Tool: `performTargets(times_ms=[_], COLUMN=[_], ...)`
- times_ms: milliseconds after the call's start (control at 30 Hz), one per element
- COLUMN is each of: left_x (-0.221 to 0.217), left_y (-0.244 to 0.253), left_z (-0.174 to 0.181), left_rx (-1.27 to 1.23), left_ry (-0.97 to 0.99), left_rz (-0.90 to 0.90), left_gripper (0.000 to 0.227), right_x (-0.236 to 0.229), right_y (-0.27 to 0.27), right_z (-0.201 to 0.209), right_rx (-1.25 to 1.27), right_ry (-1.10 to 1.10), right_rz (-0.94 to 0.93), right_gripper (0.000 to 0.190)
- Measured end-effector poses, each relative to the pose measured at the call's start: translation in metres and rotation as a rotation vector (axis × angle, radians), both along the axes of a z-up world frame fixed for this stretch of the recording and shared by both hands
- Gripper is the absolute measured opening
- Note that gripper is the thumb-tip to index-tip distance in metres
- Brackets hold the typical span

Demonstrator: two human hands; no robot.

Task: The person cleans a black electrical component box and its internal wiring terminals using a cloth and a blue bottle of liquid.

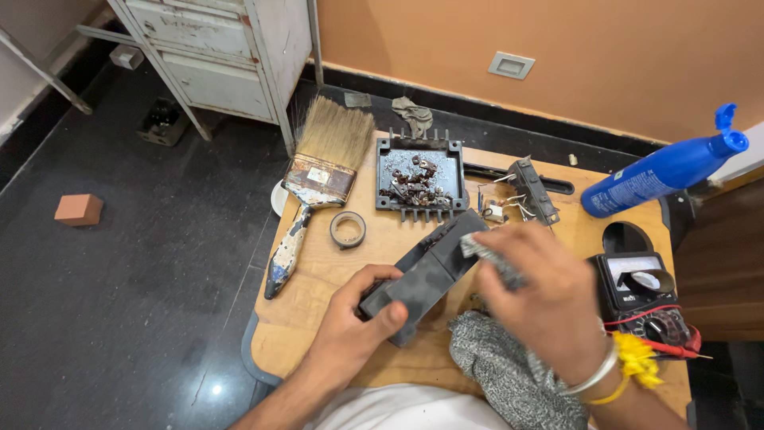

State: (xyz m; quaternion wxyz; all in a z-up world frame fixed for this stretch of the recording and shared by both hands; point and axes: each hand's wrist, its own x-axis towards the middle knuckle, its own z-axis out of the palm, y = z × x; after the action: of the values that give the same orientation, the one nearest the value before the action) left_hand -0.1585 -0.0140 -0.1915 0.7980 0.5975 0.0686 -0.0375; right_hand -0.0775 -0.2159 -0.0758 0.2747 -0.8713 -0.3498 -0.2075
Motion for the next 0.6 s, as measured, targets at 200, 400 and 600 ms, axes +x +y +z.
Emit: performTargets(times_ms=[200, 400, 600], left_x=[-0.011, -0.009, -0.011], left_y=[-0.003, -0.01, -0.01], left_z=[0.007, 0.001, 0.007], left_rx=[0.047, 0.091, 0.463], left_ry=[-0.233, -0.057, -0.261], left_rz=[-0.101, -0.069, 0.016], left_gripper=[0.092, 0.077, 0.069], right_x=[-0.033, -0.036, 0.004], right_y=[0.018, -0.002, -0.002], right_z=[-0.007, 0.002, 0.0], right_rx=[-0.007, -0.013, -0.06], right_ry=[0.055, 0.104, 0.005], right_rz=[0.213, 0.302, 0.087], right_gripper=[0.031, 0.034, 0.029])
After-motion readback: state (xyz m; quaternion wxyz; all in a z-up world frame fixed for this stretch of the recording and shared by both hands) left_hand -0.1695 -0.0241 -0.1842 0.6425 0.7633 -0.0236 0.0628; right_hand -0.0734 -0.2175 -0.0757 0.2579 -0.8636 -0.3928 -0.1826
